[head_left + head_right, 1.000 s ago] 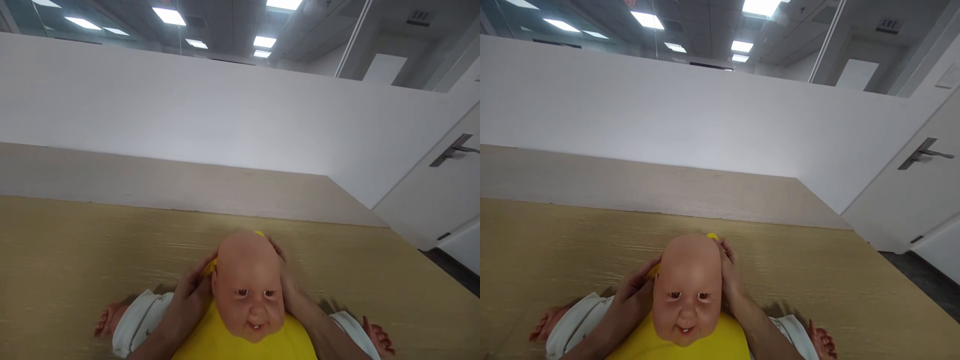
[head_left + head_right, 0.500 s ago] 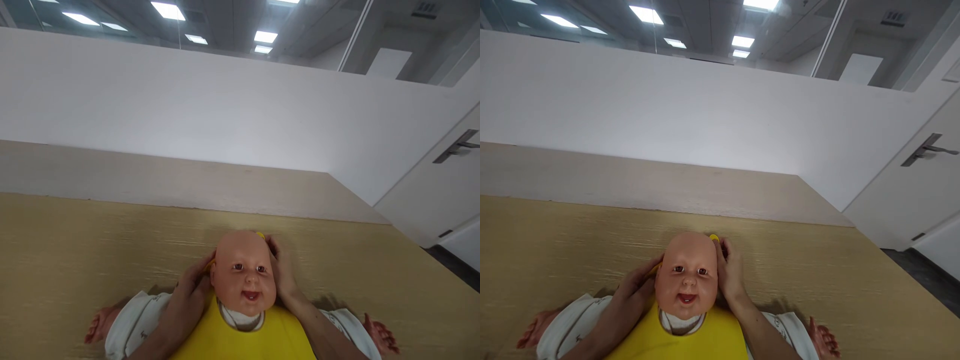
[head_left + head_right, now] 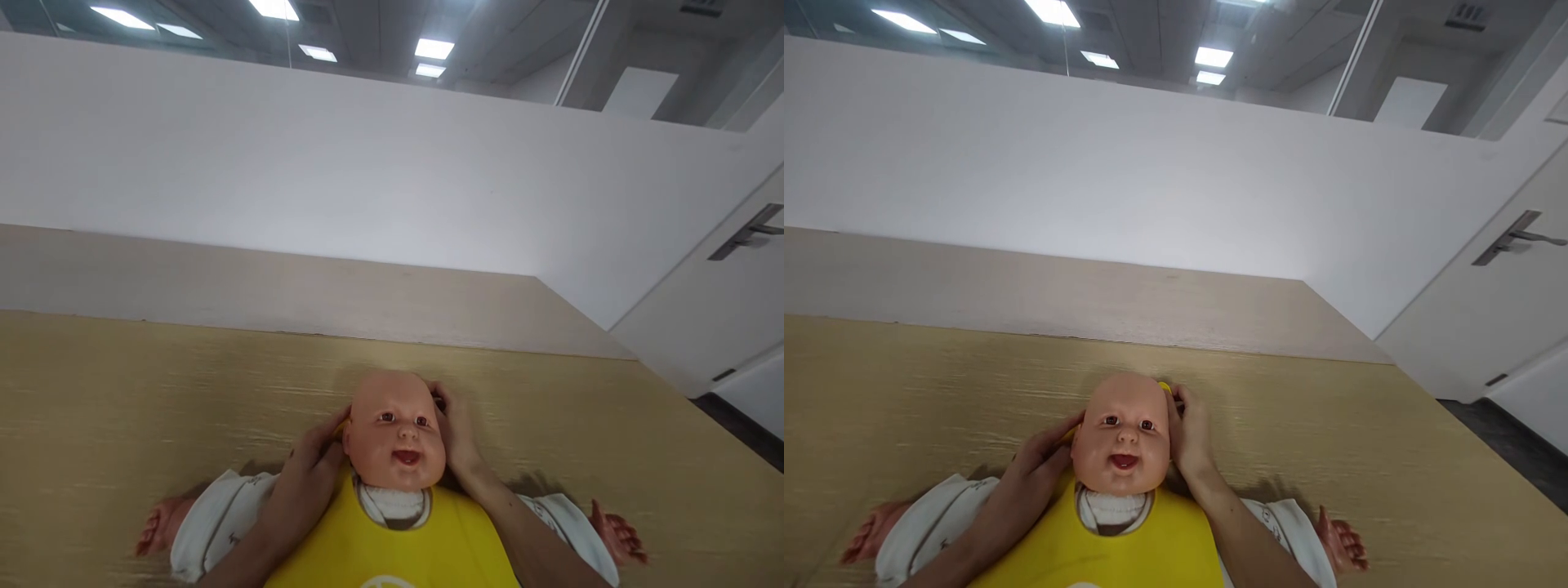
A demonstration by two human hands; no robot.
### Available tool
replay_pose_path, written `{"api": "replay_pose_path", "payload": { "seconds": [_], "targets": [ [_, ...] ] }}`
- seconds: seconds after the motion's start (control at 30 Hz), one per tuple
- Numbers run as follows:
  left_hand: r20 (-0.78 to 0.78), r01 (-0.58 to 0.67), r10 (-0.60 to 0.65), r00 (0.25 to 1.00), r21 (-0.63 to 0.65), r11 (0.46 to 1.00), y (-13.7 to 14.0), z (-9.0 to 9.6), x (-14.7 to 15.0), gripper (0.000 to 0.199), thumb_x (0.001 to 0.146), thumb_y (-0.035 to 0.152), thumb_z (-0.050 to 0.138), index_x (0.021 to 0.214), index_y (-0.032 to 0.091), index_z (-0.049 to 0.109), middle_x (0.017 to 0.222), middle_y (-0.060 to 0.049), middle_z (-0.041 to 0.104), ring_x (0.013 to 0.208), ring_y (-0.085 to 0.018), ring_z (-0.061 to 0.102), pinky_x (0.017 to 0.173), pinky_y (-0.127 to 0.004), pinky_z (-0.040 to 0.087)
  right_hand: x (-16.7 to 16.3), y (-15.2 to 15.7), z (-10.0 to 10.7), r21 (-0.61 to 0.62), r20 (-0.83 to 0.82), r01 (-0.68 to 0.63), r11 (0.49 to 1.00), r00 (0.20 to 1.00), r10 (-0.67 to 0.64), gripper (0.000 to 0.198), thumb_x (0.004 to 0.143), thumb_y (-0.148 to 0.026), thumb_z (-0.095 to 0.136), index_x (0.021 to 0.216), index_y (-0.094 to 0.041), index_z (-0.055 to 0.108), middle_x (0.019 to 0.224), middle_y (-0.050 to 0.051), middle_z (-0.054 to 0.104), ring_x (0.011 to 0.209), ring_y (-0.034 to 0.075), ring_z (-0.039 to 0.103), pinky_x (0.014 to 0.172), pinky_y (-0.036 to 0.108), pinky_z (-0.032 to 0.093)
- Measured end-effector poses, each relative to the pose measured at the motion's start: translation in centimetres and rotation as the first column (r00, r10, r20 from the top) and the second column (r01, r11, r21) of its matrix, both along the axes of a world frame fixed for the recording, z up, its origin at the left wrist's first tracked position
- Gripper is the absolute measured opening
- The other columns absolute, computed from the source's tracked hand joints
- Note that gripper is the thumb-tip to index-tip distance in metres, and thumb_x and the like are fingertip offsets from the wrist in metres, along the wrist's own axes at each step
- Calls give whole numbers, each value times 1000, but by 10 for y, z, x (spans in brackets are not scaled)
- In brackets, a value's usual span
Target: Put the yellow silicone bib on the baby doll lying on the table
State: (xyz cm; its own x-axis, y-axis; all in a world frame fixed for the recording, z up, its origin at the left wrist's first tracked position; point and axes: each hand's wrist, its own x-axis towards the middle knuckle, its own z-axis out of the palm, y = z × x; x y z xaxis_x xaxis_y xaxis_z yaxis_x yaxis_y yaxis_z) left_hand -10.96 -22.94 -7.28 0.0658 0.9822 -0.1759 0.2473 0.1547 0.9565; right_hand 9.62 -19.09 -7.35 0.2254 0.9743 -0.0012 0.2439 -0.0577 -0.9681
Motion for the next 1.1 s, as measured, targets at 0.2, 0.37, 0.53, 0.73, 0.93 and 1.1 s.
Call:
{"api": "replay_pose_path", "payload": {
  "seconds": [0.2, 0.37, 0.53, 0.73, 0.93, 1.1],
  "targets": [
    [-29, 21, -21, 999, -7, 1000, 1, 0, 0, 57, 75, 28, 45, 130, 13, 50, 132, -9, 50, 126, -24, 41, 108, -39, 26, -1, -1, 6, -54, 28, 14, 998, 1000, -12, 42, 68, -47, 49, 76, -8, 61, 78, 6, 61, 69, 6, 51, 63, 14, 38],
    [-84, 48, -47, 995, 10, 999, 1, 0, -1, 56, 76, 28, 44, 131, 14, 50, 132, -8, 51, 125, -24, 42, 107, -39, 26, -2, 0, 6, -86, 42, 45, 995, 998, -42, 36, 67, -39, 50, 78, -6, 59, 78, 6, 60, 68, 5, 51, 64, 13, 38],
    [-79, 46, -44, 996, 21, 999, 1, 4, -2, 57, 75, 28, 45, 130, 15, 51, 129, -7, 54, 123, -25, 45, 106, -38, 30, 0, 3, -3, -37, 58, 29, 999, 998, -27, 39, 68, -41, 50, 81, -6, 60, 85, 7, 61, 71, 5, 51, 67, 14, 38],
    [-142, 108, -102, 985, 37, 993, 6, 10, -6, 50, 73, 28, 45, 119, 14, 59, 118, -7, 61, 114, -25, 52, 101, -36, 35, 8, 6, 2, -25, 85, 78, 997, 993, -76, 50, 71, -52, 50, 93, -9, 62, 96, 6, 61, 86, 9, 55, 77, 16, 41],
    [-270, 107, -59, 961, 168, 980, 6, 20, -11, 41, 76, 33, 47, 110, 16, 63, 104, -6, 66, 100, -24, 59, 90, -37, 43, 19, 9, 17, 66, -75, 156, 986, 986, -151, 70, 61, -63, 57, 105, -9, 56, 103, 8, 58, 78, 5, 54, 65, 13, 43],
    [-148, 27, 24, 989, 335, 942, 0, 28, -10, 49, 80, 38, 51, 123, 14, 48, 85, -4, 66, 82, -18, 61, 78, -31, 47, 31, -1, 43, 92, -83, -7, 996, 996, 15, 68, 62, -62, 61, 107, -11, 54, 85, 3, 58, 47, -4, 33, 42, 10, 26]
  ]
}}
